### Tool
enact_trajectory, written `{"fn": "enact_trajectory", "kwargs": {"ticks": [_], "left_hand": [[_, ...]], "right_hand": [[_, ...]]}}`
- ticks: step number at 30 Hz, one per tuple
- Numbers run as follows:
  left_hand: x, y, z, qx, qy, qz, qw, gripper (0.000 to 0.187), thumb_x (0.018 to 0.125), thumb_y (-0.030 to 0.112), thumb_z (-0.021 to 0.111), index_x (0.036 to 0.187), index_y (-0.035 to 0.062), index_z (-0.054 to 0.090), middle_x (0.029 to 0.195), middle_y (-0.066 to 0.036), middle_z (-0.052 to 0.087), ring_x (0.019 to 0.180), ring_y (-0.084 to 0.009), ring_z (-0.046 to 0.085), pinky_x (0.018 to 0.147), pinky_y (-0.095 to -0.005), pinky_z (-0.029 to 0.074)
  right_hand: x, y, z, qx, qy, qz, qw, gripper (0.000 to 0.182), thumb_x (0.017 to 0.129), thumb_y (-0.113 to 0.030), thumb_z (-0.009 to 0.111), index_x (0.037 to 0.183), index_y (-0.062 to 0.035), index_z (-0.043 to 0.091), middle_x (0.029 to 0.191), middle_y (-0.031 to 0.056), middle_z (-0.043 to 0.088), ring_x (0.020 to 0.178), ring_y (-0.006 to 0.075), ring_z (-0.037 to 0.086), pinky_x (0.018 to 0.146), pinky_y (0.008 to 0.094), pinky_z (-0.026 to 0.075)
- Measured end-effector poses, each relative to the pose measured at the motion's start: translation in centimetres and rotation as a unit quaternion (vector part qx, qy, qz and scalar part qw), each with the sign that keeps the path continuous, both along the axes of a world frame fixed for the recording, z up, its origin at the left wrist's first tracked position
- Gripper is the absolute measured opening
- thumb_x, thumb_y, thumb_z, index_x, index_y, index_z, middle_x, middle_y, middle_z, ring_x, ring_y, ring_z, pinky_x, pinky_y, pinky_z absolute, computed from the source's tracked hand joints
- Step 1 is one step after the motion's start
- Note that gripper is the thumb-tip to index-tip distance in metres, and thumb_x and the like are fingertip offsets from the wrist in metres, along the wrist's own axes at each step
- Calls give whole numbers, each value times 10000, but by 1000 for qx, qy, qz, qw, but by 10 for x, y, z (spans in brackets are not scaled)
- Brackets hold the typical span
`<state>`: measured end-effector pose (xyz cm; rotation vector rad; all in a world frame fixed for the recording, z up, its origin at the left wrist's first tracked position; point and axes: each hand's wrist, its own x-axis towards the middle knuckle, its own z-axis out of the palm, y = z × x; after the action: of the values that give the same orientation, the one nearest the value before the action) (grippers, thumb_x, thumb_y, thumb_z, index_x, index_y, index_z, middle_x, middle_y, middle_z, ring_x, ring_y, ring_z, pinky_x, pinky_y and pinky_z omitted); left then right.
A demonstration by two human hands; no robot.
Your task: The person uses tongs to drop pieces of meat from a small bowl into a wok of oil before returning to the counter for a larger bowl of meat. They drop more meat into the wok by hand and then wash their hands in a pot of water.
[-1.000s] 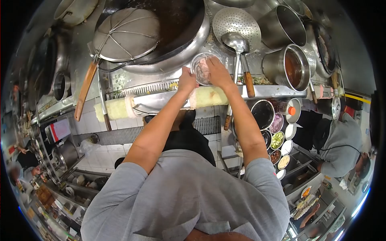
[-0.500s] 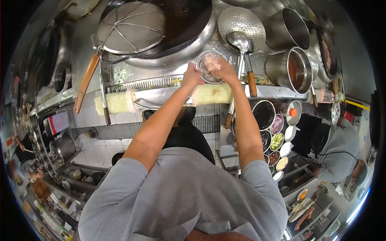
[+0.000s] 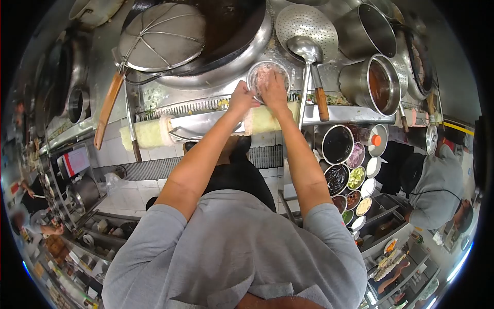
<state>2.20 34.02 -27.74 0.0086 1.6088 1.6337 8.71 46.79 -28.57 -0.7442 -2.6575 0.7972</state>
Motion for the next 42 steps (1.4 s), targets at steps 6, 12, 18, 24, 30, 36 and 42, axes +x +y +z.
{"fn": "enact_trajectory", "kwargs": {"ticks": [6,12,18,24,30,36,42], "left_hand": [[6,5,-4,45,22,22,998,122,936,0,503,897,28,391,876,-104,509,656,-166,595,560,-306,601],[0,-1,4,9,-29,31,999,158,942,25,519,919,20,363,856,-145,534,665,-242,668,550,-314,598],[-2,-2,10,18,-64,9,998,172,957,69,511,909,22,353,836,-125,501,664,-243,646,570,-331,602],[0,1,13,-19,-17,2,1000,182,978,122,500,901,25,365,826,-83,457,721,-196,587,637,-332,611],[-2,9,35,-30,63,-55,996,143,982,135,505,911,50,415,879,-50,434,765,-150,550,676,-337,614],[-8,-7,98,-67,147,-97,982,126,978,131,504,927,40,436,898,-62,469,796,-149,572,667,-323,612],[26,-55,131,59,53,-154,985,143,978,125,479,1065,13,461,985,-103,524,814,-239,660,689,-344,613]], "right_hand": [[-1,8,29,-267,-104,61,956,660,839,-252,700,1356,59,434,1329,240,514,1232,344,507,1040,378,401],[-1,49,50,-352,19,6,936,488,808,-126,684,1252,21,546,1185,211,615,1110,324,597,960,363,454],[2,42,53,-104,-23,97,990,402,808,-4,540,1205,-10,598,1175,203,617,1101,394,582,971,378,455],[-5,13,10,30,66,66,995,560,795,-118,668,1317,-11,496,1206,216,563,1125,409,530,966,443,434],[-8,20,14,-381,14,1,924,600,799,-153,714,1329,-6,475,1209,214,579,1144,335,559,964,420,461],[40,29,94,-757,241,-63,604,452,925,-62,587,1348,0,440,1212,130,602,1143,223,587,951,367,507],[142,-40,161,-746,480,-19,461,494,986,-223,489,1412,6,387,1421,145,478,1295,288,472,1096,457,361]]}}
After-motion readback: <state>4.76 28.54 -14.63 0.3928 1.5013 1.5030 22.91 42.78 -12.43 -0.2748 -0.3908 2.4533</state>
